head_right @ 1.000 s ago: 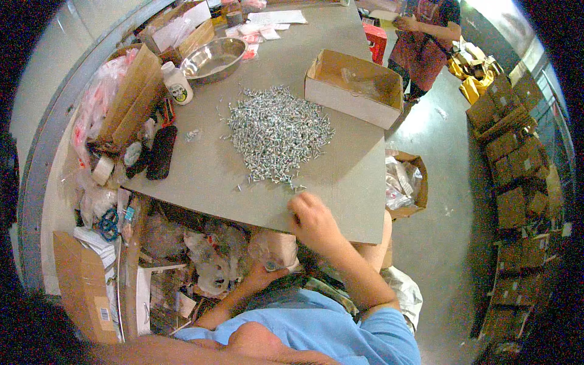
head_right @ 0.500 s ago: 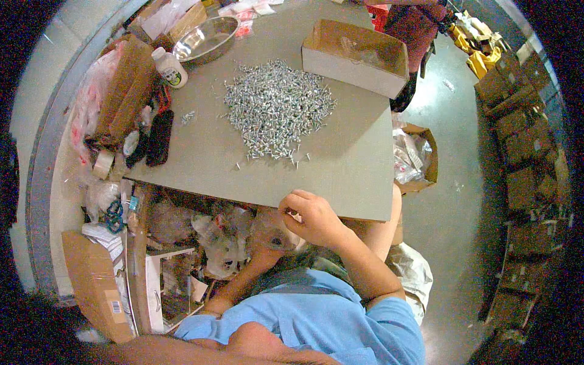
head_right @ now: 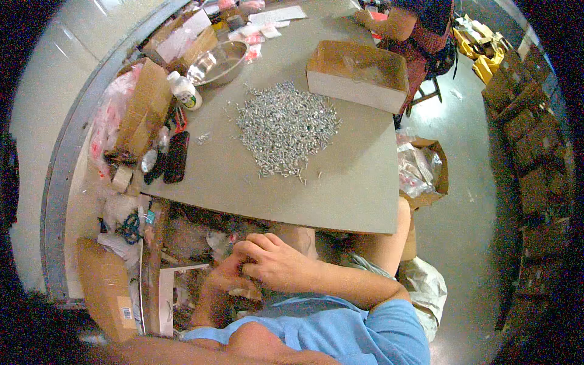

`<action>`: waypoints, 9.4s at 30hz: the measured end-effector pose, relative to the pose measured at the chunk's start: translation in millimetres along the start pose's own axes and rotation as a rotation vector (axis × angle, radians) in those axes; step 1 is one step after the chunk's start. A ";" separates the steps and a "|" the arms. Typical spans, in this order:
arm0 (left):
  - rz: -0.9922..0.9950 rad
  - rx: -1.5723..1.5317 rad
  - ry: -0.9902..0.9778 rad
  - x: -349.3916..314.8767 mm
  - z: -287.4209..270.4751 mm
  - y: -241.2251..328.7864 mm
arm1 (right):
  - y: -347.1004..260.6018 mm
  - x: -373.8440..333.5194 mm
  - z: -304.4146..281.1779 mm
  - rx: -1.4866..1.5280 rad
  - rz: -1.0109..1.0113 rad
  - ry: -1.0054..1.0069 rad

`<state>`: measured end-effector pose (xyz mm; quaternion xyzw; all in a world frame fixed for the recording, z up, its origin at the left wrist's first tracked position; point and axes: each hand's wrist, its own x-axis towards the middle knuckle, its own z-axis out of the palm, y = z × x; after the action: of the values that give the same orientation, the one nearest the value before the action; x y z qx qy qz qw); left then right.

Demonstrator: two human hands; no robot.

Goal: The person picks up screws from a pile on the table and places them one at a time into a small plastic bag, then seals the bag.

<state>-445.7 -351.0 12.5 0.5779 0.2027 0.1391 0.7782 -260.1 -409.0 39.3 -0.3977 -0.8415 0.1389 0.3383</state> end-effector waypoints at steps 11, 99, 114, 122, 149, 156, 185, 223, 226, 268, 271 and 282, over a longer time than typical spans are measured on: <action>0.561 0.444 0.327 23.2 8.2 -2.2 | 10.8 -13.2 -20.4 0.124 0.172 0.198; 0.550 0.361 0.343 48.9 29.0 -11.2 | 15.8 -40.4 -14.9 0.136 0.387 0.376; 0.380 -0.088 0.567 10.1 -4.8 -33.1 | 102.8 -24.8 -30.1 -0.438 0.762 0.208; 0.184 -0.008 0.645 -16.7 -41.5 -65.1 | 82.3 -14.8 -24.0 -0.182 0.639 0.160; -0.004 0.285 0.236 31.5 21.1 -132.2 | 84.5 -31.8 -24.9 -0.299 0.753 0.333; -0.014 0.294 0.208 39.3 23.3 -131.9 | 81.2 -28.9 -24.6 -0.350 0.722 0.343; -0.097 0.173 0.250 42.3 29.4 -132.9 | 100.9 9.5 -1.2 -0.331 0.708 0.299; -0.041 0.183 0.221 42.7 25.8 -134.1 | 102.7 25.4 6.3 -0.369 0.684 0.295; -0.011 0.135 0.224 43.2 26.8 -138.9 | 96.4 23.5 3.9 -0.369 0.727 0.269; -0.002 0.122 0.211 44.0 26.9 -139.3 | 105.9 23.9 3.3 -0.390 0.626 0.285; -0.015 0.111 0.206 43.9 26.8 -139.5 | 102.5 27.3 1.2 -0.372 0.618 0.284; 0.001 0.106 0.213 45.2 28.1 -137.8 | 107.0 25.2 2.3 -0.398 0.600 0.270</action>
<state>-395.0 -394.8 -119.2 0.6004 0.2909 0.1891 0.7205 -211.6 -320.7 -4.7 -0.6990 -0.6460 0.0121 0.3065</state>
